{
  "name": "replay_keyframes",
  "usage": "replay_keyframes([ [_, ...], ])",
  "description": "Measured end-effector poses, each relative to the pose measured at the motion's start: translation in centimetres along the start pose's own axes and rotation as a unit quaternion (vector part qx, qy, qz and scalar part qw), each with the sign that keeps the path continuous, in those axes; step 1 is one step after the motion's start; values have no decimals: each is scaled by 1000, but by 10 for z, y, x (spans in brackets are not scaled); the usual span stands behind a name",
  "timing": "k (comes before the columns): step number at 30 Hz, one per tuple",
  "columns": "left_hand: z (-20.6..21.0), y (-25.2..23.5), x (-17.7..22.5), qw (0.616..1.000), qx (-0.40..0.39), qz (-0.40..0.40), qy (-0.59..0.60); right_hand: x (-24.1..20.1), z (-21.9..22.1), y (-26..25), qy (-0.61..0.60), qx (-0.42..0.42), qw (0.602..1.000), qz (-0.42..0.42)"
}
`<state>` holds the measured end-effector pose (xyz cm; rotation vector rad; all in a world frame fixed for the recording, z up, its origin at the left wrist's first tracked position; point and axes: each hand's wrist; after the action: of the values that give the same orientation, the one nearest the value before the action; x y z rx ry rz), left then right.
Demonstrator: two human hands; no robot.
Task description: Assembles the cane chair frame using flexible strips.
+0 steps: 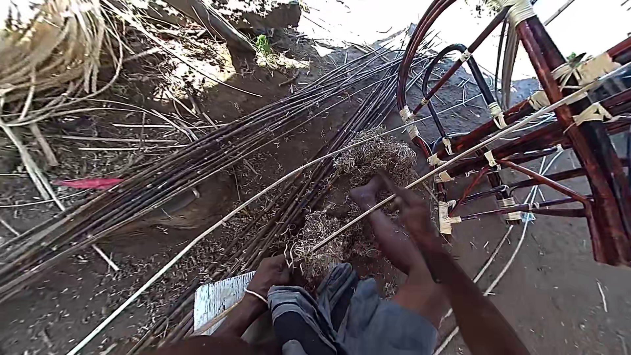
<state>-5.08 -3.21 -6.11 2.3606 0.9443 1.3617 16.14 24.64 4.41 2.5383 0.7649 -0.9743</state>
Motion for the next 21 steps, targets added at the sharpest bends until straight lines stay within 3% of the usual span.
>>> replay_keyframes([
  [3, 0, 1, 7, 1000, 1, 5, 17, 61, -177, -98, 69, 184, 977, 82],
  [4, 2, 0, 3, 1000, 16, 18, 18, 74, -213, -118, 100, 215, 967, 92],
  [5, 4, -2, -1, 999, 25, 25, 13, 80, -222, -127, 141, 229, 959, 90],
  [7, 2, -11, -3, 1000, 20, 22, -3, 58, -164, -106, 219, 209, 951, 65],
  [10, 0, -15, 3, 999, -20, 1, -27, -8, 45, 21, 267, 70, 961, -3],
  [12, 1, -16, 0, 999, -35, -6, -16, -61, 154, 89, 196, -54, 979, -12],
  [14, -4, -14, 2, 997, -63, -44, 5, -77, 193, 107, 131, -140, 981, -18],
  [16, -3, -17, -4, 997, -58, -30, 29, -60, 150, 80, 72, -206, 976, -5],
  [17, -1, -18, -8, 998, -54, -14, 27, -40, 111, 59, 45, -171, 984, -13],
  [21, 5, -19, -18, 999, -13, 26, 13, 44, -113, -72, 18, 117, 992, 53],
])
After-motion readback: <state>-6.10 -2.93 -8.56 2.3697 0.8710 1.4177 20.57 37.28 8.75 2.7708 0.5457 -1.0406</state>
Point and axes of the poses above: each hand's wrist, its own y-axis away from the middle knuckle, its own z-axis out of the palm, x = y × z, and after that the axes turned 8 degrees about -z, right-handed
